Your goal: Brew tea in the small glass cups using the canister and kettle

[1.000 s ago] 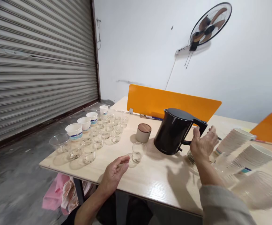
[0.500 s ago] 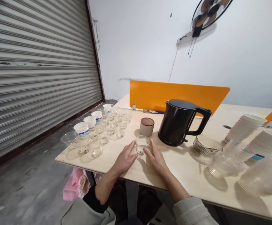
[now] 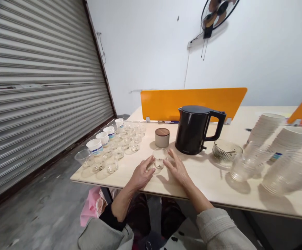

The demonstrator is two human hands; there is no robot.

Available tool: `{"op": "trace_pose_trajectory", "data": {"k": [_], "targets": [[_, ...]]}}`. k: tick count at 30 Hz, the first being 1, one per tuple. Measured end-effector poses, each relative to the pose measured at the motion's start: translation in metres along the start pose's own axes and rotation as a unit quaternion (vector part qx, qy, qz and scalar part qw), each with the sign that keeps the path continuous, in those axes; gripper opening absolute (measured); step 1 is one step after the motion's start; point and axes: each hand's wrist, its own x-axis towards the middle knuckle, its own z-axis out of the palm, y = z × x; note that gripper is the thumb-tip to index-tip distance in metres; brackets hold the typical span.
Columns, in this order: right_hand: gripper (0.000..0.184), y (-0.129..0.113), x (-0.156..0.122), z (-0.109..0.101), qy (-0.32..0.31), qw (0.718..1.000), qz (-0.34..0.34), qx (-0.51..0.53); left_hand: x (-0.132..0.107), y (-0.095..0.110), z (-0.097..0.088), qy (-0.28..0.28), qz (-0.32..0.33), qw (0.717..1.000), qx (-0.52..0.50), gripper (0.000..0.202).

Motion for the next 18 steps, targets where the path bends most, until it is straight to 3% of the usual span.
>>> {"op": "trace_pose_trajectory", "data": {"k": [4, 7, 9, 12, 14, 18], "targets": [[0.070, 0.007, -0.006, -0.016, 0.070, 0.986, -0.007, -0.153, 0.003, -0.007, -0.001, 0.064, -0.021, 0.998, -0.006, 0.060], [0.066, 0.011, -0.015, -0.022, 0.027, 0.947, 0.004, -0.321, 0.005, -0.007, -0.005, 0.086, -0.015, 0.994, 0.063, 0.058], [0.065, 0.010, -0.021, -0.021, -0.021, 0.918, 0.019, -0.395, 0.007, -0.003, -0.007, 0.061, -0.003, 0.985, 0.160, 0.058], [0.067, 0.002, -0.026, -0.017, -0.080, 0.898, 0.043, -0.431, 0.007, 0.002, -0.007, -0.024, -0.014, 0.960, 0.279, 0.057], [0.068, -0.004, -0.026, -0.016, -0.106, 0.894, 0.053, -0.432, 0.006, 0.005, -0.005, -0.060, -0.022, 0.952, 0.301, 0.056], [0.070, -0.010, -0.025, -0.017, -0.129, 0.889, 0.052, -0.436, 0.006, 0.007, -0.004, -0.071, -0.029, 0.948, 0.310, 0.059]]}}
